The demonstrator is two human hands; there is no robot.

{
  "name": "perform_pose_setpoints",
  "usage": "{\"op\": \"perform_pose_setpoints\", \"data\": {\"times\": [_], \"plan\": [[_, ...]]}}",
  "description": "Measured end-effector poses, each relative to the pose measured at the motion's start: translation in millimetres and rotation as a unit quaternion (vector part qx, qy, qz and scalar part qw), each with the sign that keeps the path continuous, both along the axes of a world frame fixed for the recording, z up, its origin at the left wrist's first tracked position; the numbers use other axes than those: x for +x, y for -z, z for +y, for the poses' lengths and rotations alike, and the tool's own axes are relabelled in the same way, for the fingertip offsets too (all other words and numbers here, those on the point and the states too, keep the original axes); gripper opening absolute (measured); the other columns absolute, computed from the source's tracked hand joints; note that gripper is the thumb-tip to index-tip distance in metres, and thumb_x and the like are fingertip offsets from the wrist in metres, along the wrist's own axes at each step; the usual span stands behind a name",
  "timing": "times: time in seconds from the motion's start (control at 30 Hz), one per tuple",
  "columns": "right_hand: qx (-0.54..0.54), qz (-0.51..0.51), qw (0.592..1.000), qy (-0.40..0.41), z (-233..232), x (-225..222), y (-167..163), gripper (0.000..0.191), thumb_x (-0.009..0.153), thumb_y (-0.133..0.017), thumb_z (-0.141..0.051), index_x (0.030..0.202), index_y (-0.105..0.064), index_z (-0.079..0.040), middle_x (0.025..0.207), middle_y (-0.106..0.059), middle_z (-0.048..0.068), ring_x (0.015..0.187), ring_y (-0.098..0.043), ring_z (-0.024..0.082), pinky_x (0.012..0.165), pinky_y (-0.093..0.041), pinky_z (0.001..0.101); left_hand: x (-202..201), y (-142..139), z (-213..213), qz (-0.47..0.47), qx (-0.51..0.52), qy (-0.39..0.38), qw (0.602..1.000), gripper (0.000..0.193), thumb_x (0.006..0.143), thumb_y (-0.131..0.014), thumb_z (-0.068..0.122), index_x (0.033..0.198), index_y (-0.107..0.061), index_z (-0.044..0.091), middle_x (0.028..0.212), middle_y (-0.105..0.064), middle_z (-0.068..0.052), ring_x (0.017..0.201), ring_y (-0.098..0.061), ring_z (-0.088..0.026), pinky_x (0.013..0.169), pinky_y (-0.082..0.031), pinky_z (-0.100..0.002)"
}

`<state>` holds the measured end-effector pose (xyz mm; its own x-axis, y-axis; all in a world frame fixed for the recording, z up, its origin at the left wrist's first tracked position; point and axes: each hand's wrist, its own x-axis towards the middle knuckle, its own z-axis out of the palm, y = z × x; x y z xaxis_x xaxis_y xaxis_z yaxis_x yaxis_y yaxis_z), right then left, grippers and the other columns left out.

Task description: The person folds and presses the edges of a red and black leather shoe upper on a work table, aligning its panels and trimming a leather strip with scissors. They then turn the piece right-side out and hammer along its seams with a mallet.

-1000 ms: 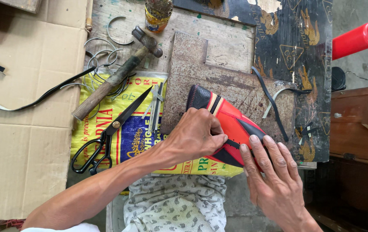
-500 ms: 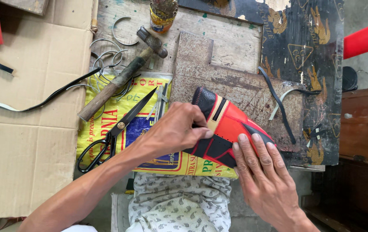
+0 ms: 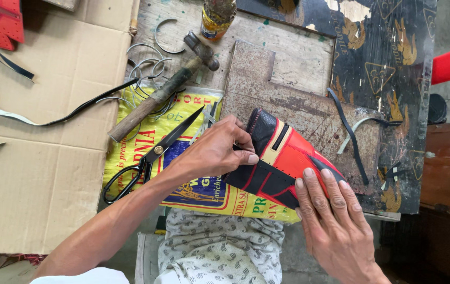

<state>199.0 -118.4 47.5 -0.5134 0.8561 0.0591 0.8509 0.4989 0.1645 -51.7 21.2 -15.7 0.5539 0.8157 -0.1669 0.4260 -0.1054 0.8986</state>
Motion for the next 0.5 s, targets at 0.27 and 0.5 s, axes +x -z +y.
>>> {"op": "perform_pose_setpoints", "data": {"times": [0.27,0.5], "plan": [[0.002,0.005,1.000,0.002,-0.6,1.7,3.2,0.052,0.093,-0.062,-0.024,0.141,-0.060,-0.004,0.151,-0.054,0.013,0.142,-0.047,0.032,0.119,-0.031,0.0471,0.6,7.7,6.3,-0.018,-0.055,0.022,0.998,0.023,0.078,-0.079,0.025,0.090,-0.080,0.006,0.076,-0.077,-0.011,0.073,-0.077,-0.020,0.067,-0.056,-0.036],[0.000,0.000,1.000,0.016,-0.8,-3.1,1.2,0.054,0.092,-0.062,-0.024,0.142,-0.059,-0.005,0.151,-0.053,0.013,0.142,-0.046,0.033,0.119,-0.031,0.0483,2.8,4.2,6.7,-0.023,-0.039,0.026,0.999,0.023,0.079,-0.079,0.024,0.091,-0.080,0.005,0.077,-0.077,-0.014,0.073,-0.077,-0.020,0.069,-0.058,-0.036]]}}
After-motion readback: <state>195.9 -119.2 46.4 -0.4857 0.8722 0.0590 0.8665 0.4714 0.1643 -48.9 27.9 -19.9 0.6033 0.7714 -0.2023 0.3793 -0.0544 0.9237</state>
